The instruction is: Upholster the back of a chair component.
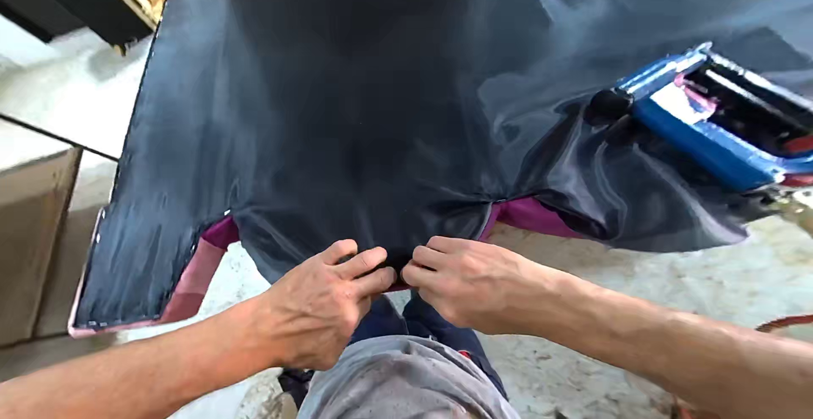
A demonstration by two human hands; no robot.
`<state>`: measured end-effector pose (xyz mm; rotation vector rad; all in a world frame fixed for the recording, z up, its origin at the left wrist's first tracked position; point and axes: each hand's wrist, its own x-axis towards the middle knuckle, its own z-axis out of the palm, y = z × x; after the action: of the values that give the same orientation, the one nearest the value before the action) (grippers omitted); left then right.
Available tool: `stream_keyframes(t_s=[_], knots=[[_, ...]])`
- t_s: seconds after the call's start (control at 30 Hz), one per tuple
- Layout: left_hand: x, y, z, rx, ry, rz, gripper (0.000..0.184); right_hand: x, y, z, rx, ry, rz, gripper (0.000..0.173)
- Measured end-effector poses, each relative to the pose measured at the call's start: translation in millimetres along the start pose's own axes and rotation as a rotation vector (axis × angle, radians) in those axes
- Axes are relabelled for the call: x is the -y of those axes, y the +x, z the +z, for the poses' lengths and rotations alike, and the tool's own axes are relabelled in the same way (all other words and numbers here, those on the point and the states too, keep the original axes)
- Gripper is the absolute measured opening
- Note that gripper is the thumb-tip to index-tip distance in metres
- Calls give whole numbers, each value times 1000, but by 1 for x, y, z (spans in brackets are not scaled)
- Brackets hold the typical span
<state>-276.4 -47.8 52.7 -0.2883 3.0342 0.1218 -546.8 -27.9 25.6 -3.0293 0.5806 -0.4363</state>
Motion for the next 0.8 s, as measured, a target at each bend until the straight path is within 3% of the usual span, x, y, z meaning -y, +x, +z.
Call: stream_keyframes(t_s=[0.17, 0.3, 0.4, 0.47, 0.53, 0.6, 0.7, 0.8], knots=[[17, 9, -15, 126, -11, 166, 30, 5, -14, 7, -38, -19, 104, 24], [36, 17, -18, 173, -90, 277, 40, 24, -32, -11, -85, -14, 374, 22], [51, 27, -27, 302, -116, 337, 45, -7, -86, -67, -243, -206, 848, 33], [58, 28, -26, 309, -148, 373, 45, -49, -135, -87, -193, -328, 1246, 54], [60, 31, -24, 285, -153, 404, 43, -78, -171, -82, -78, -281, 1525, 75], [62, 33, -23, 256, -135, 417, 40, -94, -183, -76, -12, -231, 1621, 75], [66, 35, -24, 257, -131, 414, 40, -123, -195, -82, 48, -200, 1615, 65], [66, 36, -26, 324, -188, 411, 43, -142, -216, -105, -52, -2, 1686, 55]])
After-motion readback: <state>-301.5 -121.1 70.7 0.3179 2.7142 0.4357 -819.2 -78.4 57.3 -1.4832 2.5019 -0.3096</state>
